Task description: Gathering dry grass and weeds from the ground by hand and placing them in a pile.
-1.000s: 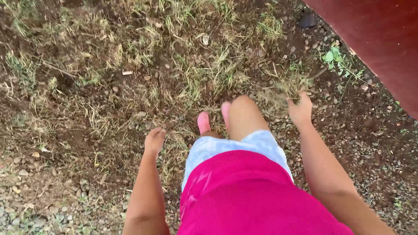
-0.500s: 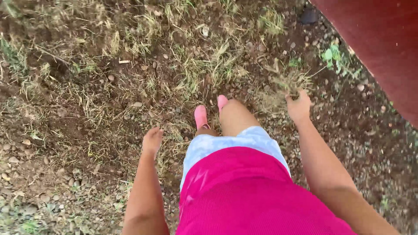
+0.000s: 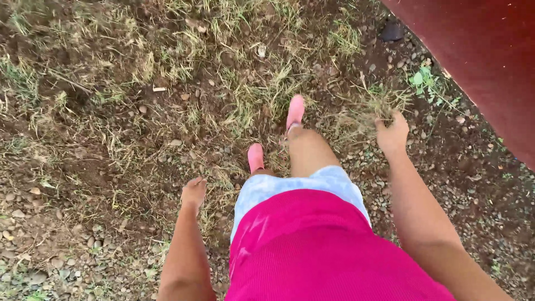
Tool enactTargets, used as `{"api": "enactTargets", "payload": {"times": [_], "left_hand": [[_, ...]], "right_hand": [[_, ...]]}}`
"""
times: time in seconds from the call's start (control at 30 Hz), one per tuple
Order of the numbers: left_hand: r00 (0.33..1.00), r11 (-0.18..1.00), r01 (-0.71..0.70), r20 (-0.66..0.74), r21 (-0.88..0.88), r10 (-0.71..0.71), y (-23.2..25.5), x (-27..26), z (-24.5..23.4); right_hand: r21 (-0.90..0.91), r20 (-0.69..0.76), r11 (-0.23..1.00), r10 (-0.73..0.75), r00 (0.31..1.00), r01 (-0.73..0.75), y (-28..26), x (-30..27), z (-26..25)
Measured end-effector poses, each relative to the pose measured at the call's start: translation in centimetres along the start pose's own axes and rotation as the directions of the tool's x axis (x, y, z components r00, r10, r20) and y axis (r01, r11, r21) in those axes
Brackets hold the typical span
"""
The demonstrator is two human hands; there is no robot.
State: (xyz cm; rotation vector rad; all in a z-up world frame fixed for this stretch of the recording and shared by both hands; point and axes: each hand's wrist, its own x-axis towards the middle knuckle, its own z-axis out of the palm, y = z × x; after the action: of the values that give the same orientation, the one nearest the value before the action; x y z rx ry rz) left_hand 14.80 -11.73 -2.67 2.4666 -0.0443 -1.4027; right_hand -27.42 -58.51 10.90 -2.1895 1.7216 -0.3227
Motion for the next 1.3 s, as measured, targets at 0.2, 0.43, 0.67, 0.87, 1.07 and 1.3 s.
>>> {"api": "enactTargets", "payload": {"times": [0.2, 0.43, 0.67, 0.87, 1.07, 1.3], "left_hand": [[0.997, 0.983, 0.074, 0.027, -0.17, -0.07, 7.0, 1.5, -0.6], [0.998, 0.881, -0.011, -0.057, -0.474, -0.018, 11.9, 2.3, 2.2], [0.986, 0.775, -0.029, -0.143, -0.631, -0.08, 11.7, -1.7, 13.6], [0.977, 0.9, 0.136, -0.093, -0.415, -0.191, 17.0, -10.6, 23.1], [0.994, 0.959, -0.03, -0.114, -0.283, -0.003, 10.4, -9.3, 30.6], [0.949, 0.869, 0.265, -0.048, -0.418, -0.313, 14.9, -15.0, 20.0]], "right_hand": [[0.134, 0.045, 0.975, 0.171, 0.984, -0.176, -0.6, 3.5, -2.4], [0.27, 0.05, 0.959, 0.071, 0.996, -0.081, 2.1, 13.7, -1.8], [-0.117, -0.049, 0.867, -0.492, 0.869, 0.484, 6.3, 26.7, 1.8], [0.18, 0.459, 0.982, -0.027, 0.888, -0.063, 1.2, 31.8, 0.5], [0.2, 0.177, 0.827, -0.558, 0.811, 0.525, 2.3, 32.0, 2.6], [0.499, 0.304, 0.861, -0.284, 0.909, 0.102, 5.2, 26.4, 2.9]]}}
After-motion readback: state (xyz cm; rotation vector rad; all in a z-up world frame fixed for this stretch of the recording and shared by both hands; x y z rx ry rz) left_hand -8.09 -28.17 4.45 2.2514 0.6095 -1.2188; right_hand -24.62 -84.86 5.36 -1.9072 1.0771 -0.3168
